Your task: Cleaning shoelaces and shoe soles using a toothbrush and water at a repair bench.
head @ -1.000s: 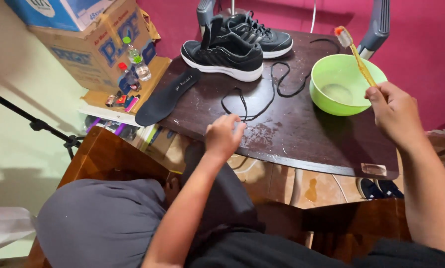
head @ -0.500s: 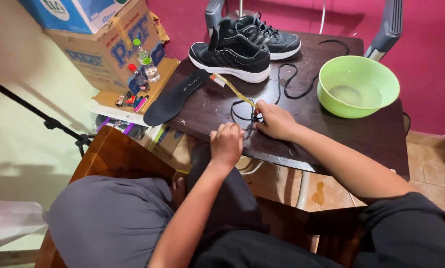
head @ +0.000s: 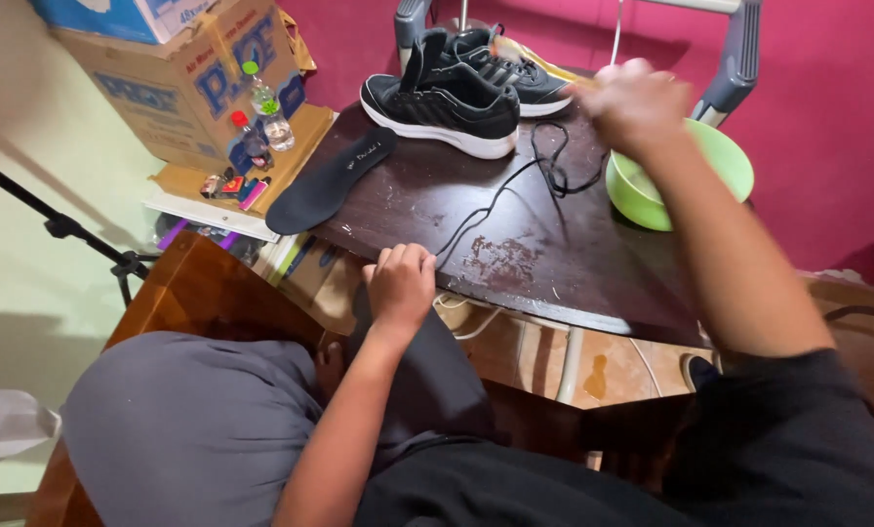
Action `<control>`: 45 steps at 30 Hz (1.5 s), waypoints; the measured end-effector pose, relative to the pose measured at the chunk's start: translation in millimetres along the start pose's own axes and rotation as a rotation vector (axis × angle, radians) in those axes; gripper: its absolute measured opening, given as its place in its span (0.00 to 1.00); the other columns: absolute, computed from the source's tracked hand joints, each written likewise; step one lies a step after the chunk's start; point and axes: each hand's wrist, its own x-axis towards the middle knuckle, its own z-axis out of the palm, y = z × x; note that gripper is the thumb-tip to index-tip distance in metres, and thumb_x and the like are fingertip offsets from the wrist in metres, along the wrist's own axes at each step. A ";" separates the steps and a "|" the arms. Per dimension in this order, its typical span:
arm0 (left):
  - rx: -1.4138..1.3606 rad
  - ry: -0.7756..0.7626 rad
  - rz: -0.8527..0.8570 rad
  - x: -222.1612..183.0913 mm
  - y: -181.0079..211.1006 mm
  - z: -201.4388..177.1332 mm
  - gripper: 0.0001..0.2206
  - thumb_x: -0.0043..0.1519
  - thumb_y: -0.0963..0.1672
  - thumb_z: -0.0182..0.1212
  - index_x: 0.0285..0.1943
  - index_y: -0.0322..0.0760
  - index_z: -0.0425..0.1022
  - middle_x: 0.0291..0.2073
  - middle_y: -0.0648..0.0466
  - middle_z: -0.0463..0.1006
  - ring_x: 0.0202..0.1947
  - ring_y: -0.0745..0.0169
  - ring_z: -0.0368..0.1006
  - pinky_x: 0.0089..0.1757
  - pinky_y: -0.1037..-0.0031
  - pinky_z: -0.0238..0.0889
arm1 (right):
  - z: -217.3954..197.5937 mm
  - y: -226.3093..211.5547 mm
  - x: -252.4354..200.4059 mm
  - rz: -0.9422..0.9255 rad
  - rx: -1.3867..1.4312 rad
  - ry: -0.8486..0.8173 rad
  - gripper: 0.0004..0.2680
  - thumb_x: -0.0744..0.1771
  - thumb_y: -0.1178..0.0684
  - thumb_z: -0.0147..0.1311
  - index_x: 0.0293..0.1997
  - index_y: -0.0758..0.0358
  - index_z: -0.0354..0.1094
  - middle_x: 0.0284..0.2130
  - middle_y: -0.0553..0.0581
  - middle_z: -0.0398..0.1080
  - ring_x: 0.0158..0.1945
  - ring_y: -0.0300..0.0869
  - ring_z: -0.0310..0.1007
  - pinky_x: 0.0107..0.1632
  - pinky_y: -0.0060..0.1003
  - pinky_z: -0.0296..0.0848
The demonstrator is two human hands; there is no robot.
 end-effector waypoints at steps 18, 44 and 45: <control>-0.047 0.155 0.144 -10.9 -1.5 18.8 0.05 0.61 0.47 0.63 0.36 0.46 0.76 0.33 0.56 0.77 0.38 0.46 0.70 0.32 0.55 0.62 | 57.8 150.2 -56.2 0.268 -0.019 -0.172 0.19 0.72 0.38 0.38 0.57 0.54 0.76 0.52 0.71 0.75 0.54 0.69 0.74 0.48 0.61 0.72; -0.239 0.245 0.083 -6.2 -5.6 39.0 0.08 0.58 0.51 0.66 0.32 0.51 0.74 0.23 0.63 0.68 0.36 0.58 0.72 0.34 0.61 0.72 | 142.8 -7.2 -195.7 -0.351 0.816 0.050 0.13 0.69 0.56 0.47 0.60 0.51 0.67 0.33 0.64 0.77 0.43 0.66 0.75 0.46 0.62 0.72; -0.239 0.251 0.078 -9.3 -3.0 36.8 0.08 0.58 0.51 0.66 0.32 0.51 0.74 0.23 0.63 0.68 0.36 0.58 0.72 0.34 0.61 0.72 | 143.3 -11.6 -196.6 -0.358 0.813 0.050 0.13 0.69 0.56 0.47 0.60 0.51 0.67 0.33 0.64 0.77 0.43 0.66 0.75 0.46 0.62 0.72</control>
